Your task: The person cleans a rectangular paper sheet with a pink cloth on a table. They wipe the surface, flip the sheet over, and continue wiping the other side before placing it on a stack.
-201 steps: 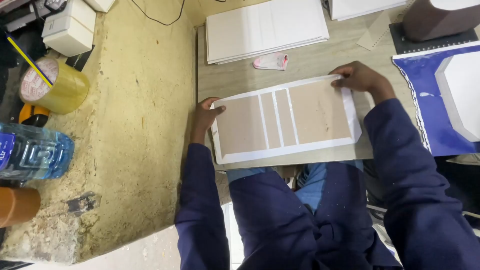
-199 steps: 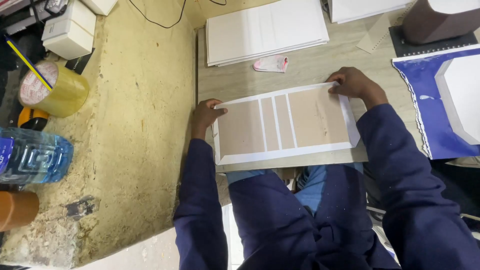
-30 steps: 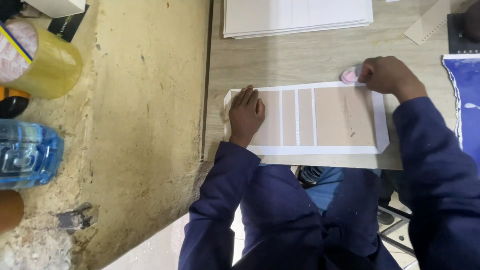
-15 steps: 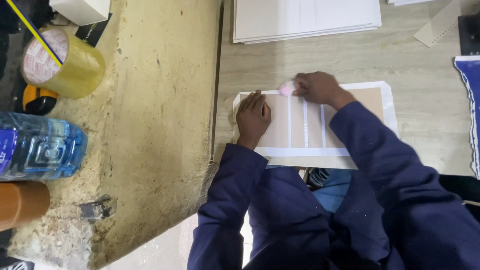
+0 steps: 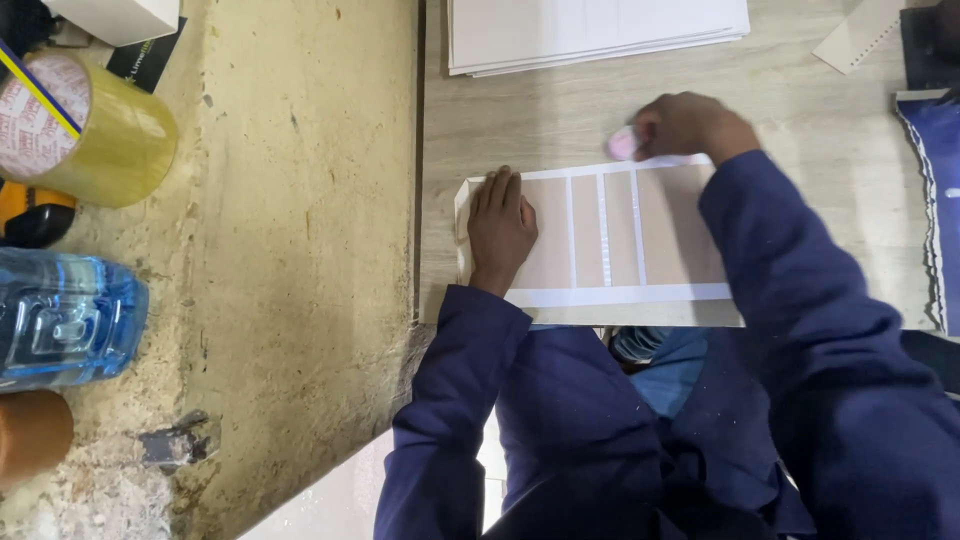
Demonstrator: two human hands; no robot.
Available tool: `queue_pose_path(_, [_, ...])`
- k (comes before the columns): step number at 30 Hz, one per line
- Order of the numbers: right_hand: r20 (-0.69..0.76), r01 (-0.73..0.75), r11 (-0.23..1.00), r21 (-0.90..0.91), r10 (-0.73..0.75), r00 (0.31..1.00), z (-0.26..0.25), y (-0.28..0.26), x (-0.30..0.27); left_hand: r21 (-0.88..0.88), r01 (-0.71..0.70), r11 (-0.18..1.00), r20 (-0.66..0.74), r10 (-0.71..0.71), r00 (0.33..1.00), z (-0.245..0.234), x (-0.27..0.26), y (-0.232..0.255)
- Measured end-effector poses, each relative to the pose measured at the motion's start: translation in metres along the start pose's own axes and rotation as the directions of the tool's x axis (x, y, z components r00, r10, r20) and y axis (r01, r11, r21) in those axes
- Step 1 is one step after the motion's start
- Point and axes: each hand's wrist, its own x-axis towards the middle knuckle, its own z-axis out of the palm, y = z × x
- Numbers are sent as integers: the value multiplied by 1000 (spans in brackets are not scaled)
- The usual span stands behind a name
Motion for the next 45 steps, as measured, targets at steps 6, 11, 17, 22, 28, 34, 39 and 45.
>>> queue_pose_path(6, [-226,330,941,75,-306,925,33,-141,57,54,-24,998,-102,30,994,-12,7,8])
queue_pose_path(11, [-315,455,866,206,-382,869,55,-197,62,86,-19,996,-134,31,990,16,-14,-5])
queue_pose_path(17, [-329,482,836,263,-392,859,59,-200,50,65,-73,995,-162,83,983,-7,-5,3])
queue_pose_path(22, [-160,395,896,200,-368,916,45,-117,31,18,-75,997,-185,77,980,-24,2,11])
queue_pose_path(28, [-5,115,894,433,-125,992,23,47,-18,33,-147,989,-219,151,964,-29,-1,16])
queue_pose_path(34, [-143,-143,990,2,142,979,5,81,-58,-41,-22,999,82,25,996,-57,-23,42])
queue_pose_path(39, [-477,161,985,-56,-168,862,40,26,-43,-439,57,897,-3,-65,998,-112,-87,132])
queue_pose_path(45, [-204,212,967,-143,-238,950,75,-39,-43,-636,713,294,307,-752,584,-85,-213,147])
